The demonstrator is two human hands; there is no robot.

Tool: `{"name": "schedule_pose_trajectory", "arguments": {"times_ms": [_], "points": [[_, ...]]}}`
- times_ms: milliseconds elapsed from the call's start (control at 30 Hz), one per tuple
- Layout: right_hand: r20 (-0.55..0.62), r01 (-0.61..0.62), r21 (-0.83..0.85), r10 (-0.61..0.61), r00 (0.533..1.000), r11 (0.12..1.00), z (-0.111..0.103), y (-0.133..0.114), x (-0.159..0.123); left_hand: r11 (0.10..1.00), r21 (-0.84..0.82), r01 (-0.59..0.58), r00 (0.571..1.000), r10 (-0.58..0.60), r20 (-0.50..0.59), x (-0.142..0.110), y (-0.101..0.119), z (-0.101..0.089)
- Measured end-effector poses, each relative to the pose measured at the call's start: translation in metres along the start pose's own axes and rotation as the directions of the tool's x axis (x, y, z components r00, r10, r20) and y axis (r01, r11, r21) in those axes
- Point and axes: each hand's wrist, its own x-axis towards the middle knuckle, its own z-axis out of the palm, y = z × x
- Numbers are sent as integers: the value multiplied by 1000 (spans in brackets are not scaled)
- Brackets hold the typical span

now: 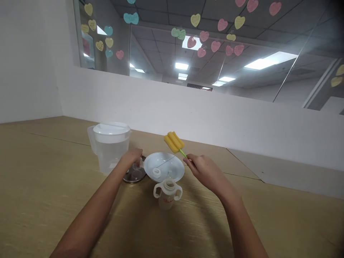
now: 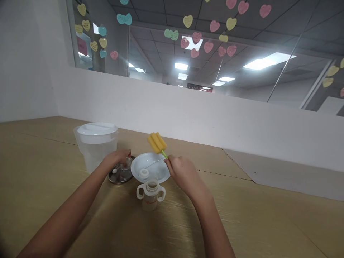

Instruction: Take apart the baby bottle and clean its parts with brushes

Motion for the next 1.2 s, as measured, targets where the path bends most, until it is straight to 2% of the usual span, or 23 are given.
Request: {"name": "schedule_pose_trajectory", "arguments": {"times_ms": [167,467,600,733,833,900,1033,1200], "points": [[14,9,-10,-8,1000,1000,3,2,1,1000,12,-28,999,29,-24,6,4,12],[33,31,-22,-30,999,999,3,-2,1,1000,23,-5,1000,6,-14,17,6,24],[26,37,-26,-36,999,999,2,-2,0,1000,13,5,999,-4,-39,8,7,18],[15,23,-14,-23,1000,1000,1,0,0,1000,9,-5,993,6,-116,-10,10,-4],[9,12,-6,-12,1000,1000,0,2,0,996,3,-87,971,86,-223,-22,22,-18],[7,14,-5,-13,1000,1000,0,3,1,982,-14,-188,953,179,-245,-25,33,-20],[11,10,-16,-10,1000,1000,0,3,1,924,-90,-372,917,350,-193,-20,56,-5],[17,2,-13,-2,1000,1000,-2,2,1,903,-109,-415,904,397,-157,-6,71,19]]}}
